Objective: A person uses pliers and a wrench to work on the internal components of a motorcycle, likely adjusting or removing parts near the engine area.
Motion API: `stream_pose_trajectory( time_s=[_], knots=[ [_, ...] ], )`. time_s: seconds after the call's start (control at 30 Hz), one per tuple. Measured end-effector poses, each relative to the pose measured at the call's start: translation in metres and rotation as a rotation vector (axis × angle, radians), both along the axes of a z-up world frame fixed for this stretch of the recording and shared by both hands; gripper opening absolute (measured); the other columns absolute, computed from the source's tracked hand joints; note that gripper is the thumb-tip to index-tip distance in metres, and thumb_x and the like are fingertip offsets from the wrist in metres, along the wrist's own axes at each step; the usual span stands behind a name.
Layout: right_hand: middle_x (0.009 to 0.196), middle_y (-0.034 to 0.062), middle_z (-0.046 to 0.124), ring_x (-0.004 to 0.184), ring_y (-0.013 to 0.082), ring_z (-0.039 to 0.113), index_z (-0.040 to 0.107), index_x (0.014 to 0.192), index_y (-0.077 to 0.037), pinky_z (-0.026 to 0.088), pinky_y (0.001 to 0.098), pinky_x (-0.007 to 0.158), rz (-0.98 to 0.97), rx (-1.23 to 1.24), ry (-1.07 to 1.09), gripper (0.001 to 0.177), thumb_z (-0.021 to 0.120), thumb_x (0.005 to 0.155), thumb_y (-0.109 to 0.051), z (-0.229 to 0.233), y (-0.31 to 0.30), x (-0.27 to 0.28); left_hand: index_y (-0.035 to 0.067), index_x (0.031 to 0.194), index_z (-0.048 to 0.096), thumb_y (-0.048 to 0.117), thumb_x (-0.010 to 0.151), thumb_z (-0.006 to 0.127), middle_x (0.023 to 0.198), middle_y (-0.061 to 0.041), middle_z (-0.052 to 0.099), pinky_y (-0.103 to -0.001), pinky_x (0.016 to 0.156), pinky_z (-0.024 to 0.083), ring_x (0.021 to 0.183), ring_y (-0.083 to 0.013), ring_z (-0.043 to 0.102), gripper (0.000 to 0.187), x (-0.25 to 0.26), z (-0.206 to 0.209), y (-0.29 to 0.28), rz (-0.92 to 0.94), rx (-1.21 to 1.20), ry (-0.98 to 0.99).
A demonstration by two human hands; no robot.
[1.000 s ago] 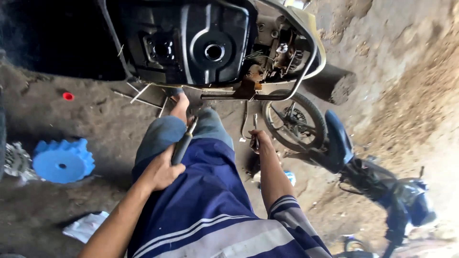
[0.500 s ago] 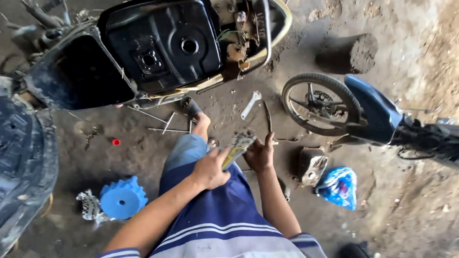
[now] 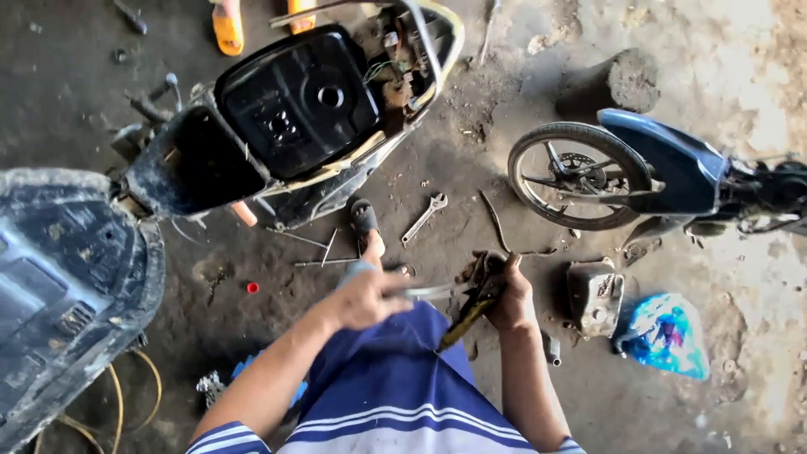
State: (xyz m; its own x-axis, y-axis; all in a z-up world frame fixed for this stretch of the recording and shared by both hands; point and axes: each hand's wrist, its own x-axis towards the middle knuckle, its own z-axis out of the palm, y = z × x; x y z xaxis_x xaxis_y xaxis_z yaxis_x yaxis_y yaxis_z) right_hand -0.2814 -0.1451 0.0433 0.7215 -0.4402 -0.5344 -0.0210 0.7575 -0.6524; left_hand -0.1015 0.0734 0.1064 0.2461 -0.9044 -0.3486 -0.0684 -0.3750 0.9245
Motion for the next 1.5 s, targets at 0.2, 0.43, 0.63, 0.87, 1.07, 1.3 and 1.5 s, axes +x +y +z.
stream_pose_trajectory(
  time_s=[0.2,0.43,0.63,0.87,1.07,1.3,1.5],
  knots=[
    [0.098,0.0234,0.071,0.095,0.0453,0.071,0.069,0.127,-0.004,0.062,0.0553,0.079,-0.366,0.175,-0.190,0.077,0.042,0.097,-0.070,0.012,-0.022,0.023,0.003,0.088,0.064,0.012,0.091,0.065,0.067,-0.015,0.063,-0.035,0.051,0.057,0.056,-0.0261,0.066,0.009,-0.041,-0.010,-0.013,0.289,-0.171,0.687],
    [0.112,0.0225,0.064,0.101,0.0363,0.062,0.058,0.133,0.001,0.055,0.0472,0.087,-0.206,0.169,-0.612,0.089,0.053,0.087,-0.074,0.130,-0.023,0.036,0.002,0.092,0.062,0.053,0.098,0.060,0.068,-0.012,0.046,-0.037,0.053,0.046,0.054,-0.0250,0.048,0.052,-0.072,-0.012,-0.013,0.234,-0.059,1.532],
    [0.091,0.0112,0.058,0.079,0.0239,0.058,0.063,0.108,0.000,0.048,0.0362,0.076,-0.307,0.128,-0.572,0.062,0.062,0.091,-0.059,0.151,-0.022,0.025,0.005,0.087,0.051,0.030,0.106,0.055,0.071,-0.010,0.053,-0.038,0.052,0.044,0.055,-0.0250,0.053,0.031,-0.065,-0.002,-0.025,0.027,-0.211,0.067],
    [0.092,0.0100,0.057,0.076,0.0222,0.059,0.058,0.112,0.000,0.047,0.0428,0.090,-0.300,0.251,-0.638,0.071,0.058,0.090,-0.067,0.143,-0.024,0.025,-0.003,0.096,0.062,0.046,0.105,0.054,0.067,-0.012,0.045,-0.035,0.056,0.048,0.051,-0.0222,0.048,0.050,-0.075,0.010,-0.014,-0.008,-0.090,1.377],
    [0.095,0.0161,0.057,0.083,0.0267,0.056,0.060,0.118,0.000,0.045,0.0338,0.073,-0.403,0.125,-0.447,0.084,0.045,0.087,-0.077,0.136,-0.021,0.031,0.004,0.082,0.064,0.023,0.092,0.077,0.066,-0.014,0.058,-0.039,0.060,0.053,0.066,-0.0390,0.066,0.025,-0.055,0.043,-0.020,0.194,-0.285,-0.001],
    [0.084,0.0130,0.051,0.072,0.0261,0.052,0.061,0.107,0.001,0.044,0.0336,0.064,-0.480,0.205,-0.193,0.089,0.042,0.083,-0.083,0.137,-0.016,0.047,0.014,0.083,0.069,0.031,0.104,0.061,0.060,-0.008,0.065,-0.035,0.064,0.054,0.062,-0.0259,0.066,0.029,-0.066,0.014,-0.010,0.004,-0.190,0.206],
    [0.086,0.0222,0.067,0.073,0.0331,0.067,0.066,0.113,-0.001,0.053,0.0376,0.066,-0.379,0.282,-0.192,0.099,0.041,0.079,-0.090,0.079,-0.030,0.078,0.011,0.085,0.065,0.021,0.093,0.071,0.062,-0.010,0.056,-0.041,0.051,0.054,0.054,-0.0314,0.062,0.015,-0.065,-0.039,-0.004,0.307,-0.219,0.152]
  ],
)
